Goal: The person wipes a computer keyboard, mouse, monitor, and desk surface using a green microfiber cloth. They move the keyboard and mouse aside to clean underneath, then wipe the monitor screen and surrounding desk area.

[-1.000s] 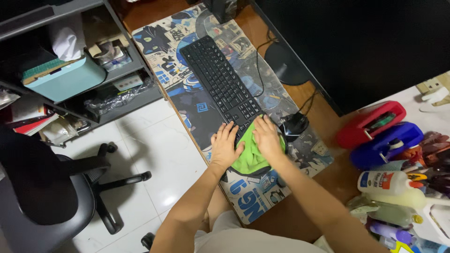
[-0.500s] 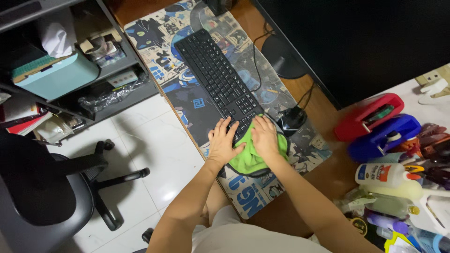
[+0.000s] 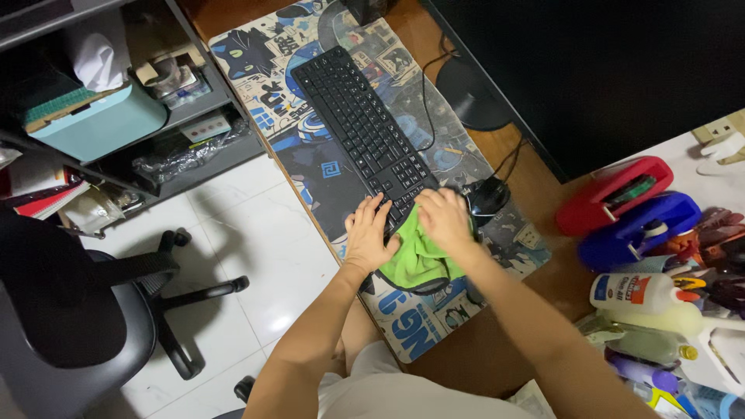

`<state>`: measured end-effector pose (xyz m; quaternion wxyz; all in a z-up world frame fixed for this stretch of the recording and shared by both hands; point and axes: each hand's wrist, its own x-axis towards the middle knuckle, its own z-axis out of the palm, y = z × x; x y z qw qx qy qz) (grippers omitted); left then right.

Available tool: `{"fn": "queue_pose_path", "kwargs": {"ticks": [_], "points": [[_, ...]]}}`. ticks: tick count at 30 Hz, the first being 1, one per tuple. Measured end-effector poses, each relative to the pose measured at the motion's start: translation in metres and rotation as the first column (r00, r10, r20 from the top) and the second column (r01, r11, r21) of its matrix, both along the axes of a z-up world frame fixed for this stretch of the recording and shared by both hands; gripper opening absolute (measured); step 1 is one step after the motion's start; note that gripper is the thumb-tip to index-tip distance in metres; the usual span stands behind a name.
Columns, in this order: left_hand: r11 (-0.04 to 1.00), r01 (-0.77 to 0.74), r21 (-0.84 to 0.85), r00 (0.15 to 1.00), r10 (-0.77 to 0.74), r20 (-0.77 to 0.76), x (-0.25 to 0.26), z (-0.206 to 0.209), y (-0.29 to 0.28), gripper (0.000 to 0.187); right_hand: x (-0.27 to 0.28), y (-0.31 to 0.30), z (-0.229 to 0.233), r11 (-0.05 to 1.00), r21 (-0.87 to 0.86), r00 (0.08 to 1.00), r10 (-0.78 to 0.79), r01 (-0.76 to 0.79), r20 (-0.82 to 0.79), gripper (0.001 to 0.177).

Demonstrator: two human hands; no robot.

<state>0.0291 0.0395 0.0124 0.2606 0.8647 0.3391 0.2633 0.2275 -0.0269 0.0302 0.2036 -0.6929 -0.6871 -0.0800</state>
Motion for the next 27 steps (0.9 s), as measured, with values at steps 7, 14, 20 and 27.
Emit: {"fn": "queue_pose_path", "kwargs": {"ticks": [7, 14, 20, 27], "points": [[1.0, 0.001, 0.004, 1.0, -0.001, -0.02, 0.001, 0.001, 0.0, 0.078, -0.003, 0.002, -0.007, 0.997, 0.028, 0.994, -0.065, 0.068, -0.091, 0.021], [1.0, 0.015, 0.009, 1.0, -0.014, -0.013, 0.001, -0.001, -0.002, 0.079, -0.021, -0.006, -0.016, 0.999, 0.042, 0.983, 0.04, -0.033, -0.179, 0.023], [1.0, 0.029, -0.001, 1.0, -0.029, 0.0, 0.0, -0.005, 0.0, 0.085, -0.021, 0.002, -0.015, 0.962, -0.004, 0.949, 0.269, -0.274, -0.161, 0.03], [1.0, 0.02, -0.006, 1.0, -0.02, -0.008, 0.0, -0.007, 0.0, 0.082, -0.008, 0.024, -0.033, 0.983, 0.031, 0.969, -0.172, 0.181, -0.177, 0.039]]}}
